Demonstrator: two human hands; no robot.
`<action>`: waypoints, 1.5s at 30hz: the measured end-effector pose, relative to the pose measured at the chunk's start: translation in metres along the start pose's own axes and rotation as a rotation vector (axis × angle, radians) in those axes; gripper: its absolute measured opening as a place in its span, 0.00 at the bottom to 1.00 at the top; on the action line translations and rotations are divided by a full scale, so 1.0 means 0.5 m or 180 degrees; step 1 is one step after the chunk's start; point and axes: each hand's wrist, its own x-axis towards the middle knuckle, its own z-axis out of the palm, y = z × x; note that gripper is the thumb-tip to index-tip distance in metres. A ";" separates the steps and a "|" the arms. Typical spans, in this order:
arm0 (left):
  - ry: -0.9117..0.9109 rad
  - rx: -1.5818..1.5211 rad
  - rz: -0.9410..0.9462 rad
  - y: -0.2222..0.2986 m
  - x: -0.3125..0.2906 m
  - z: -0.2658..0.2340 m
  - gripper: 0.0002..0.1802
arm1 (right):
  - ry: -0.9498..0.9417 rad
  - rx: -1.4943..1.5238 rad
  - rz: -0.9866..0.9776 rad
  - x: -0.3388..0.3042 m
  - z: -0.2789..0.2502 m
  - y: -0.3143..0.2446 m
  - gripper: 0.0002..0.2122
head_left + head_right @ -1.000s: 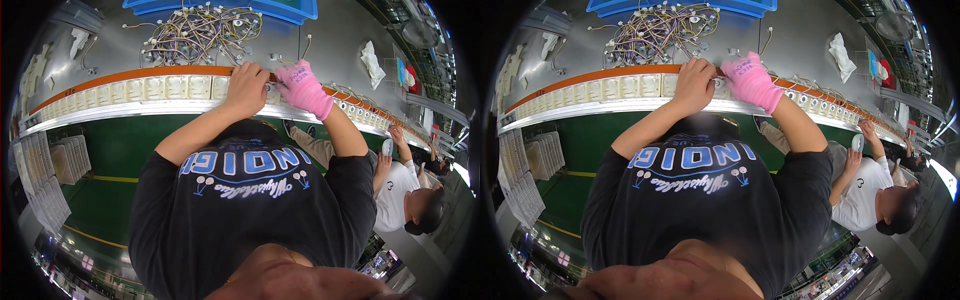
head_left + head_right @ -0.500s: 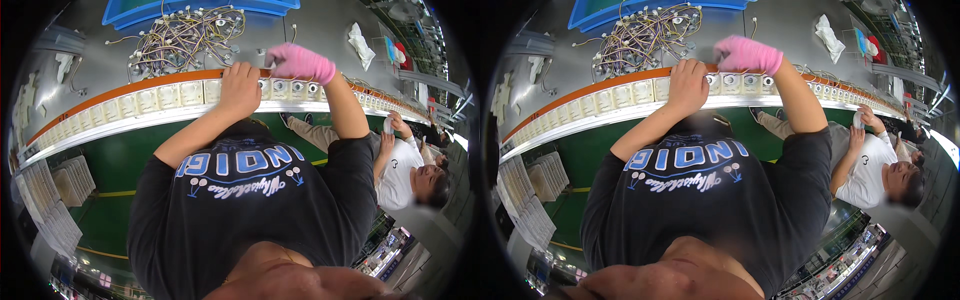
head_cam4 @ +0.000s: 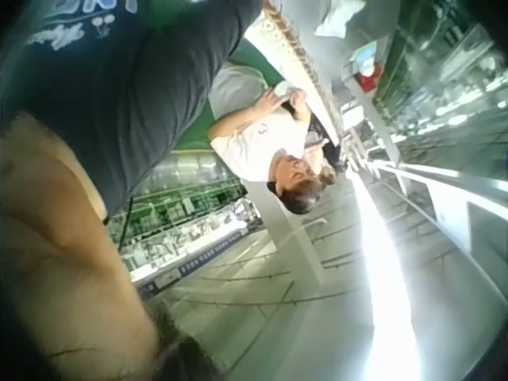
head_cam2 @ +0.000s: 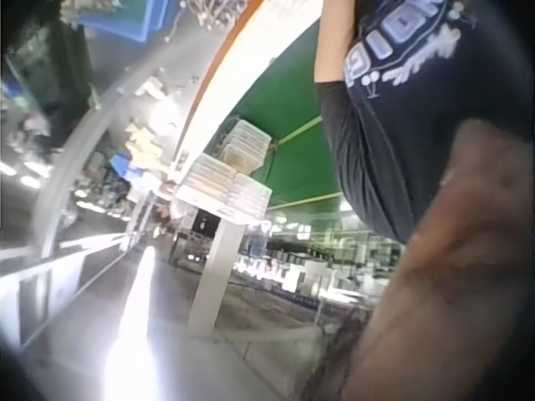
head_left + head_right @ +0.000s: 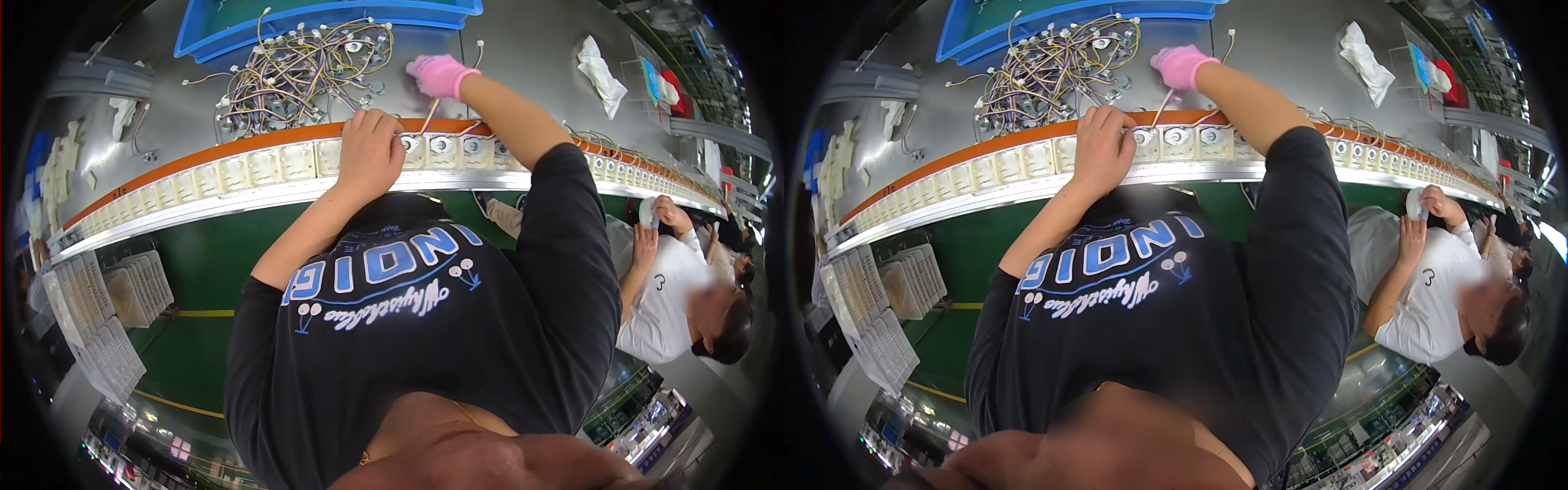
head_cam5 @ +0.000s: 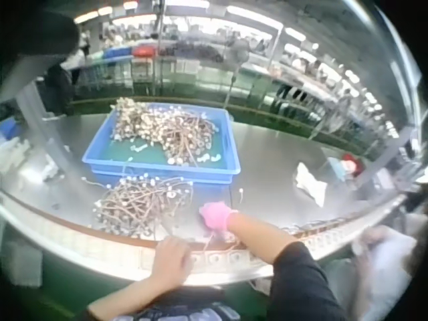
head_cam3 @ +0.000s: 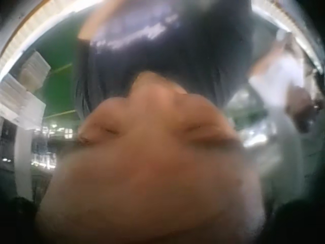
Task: Manually inserting wire harnesses into sockets moving along an industrial assembly line.
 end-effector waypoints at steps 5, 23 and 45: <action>-0.0107 -0.0373 -0.0086 -0.006 -0.001 -0.011 0.05 | 0.2415 0.0562 0.0315 -0.057 -0.150 0.037 0.09; -0.0035 -0.3835 -0.2524 -0.018 0.049 -0.113 0.12 | 0.1483 0.4375 -0.0791 -0.228 -0.123 -0.260 0.18; -0.0747 0.0482 0.0877 -0.079 0.001 -0.096 0.10 | 0.1564 0.0424 -0.0594 -0.217 -0.074 -0.268 0.08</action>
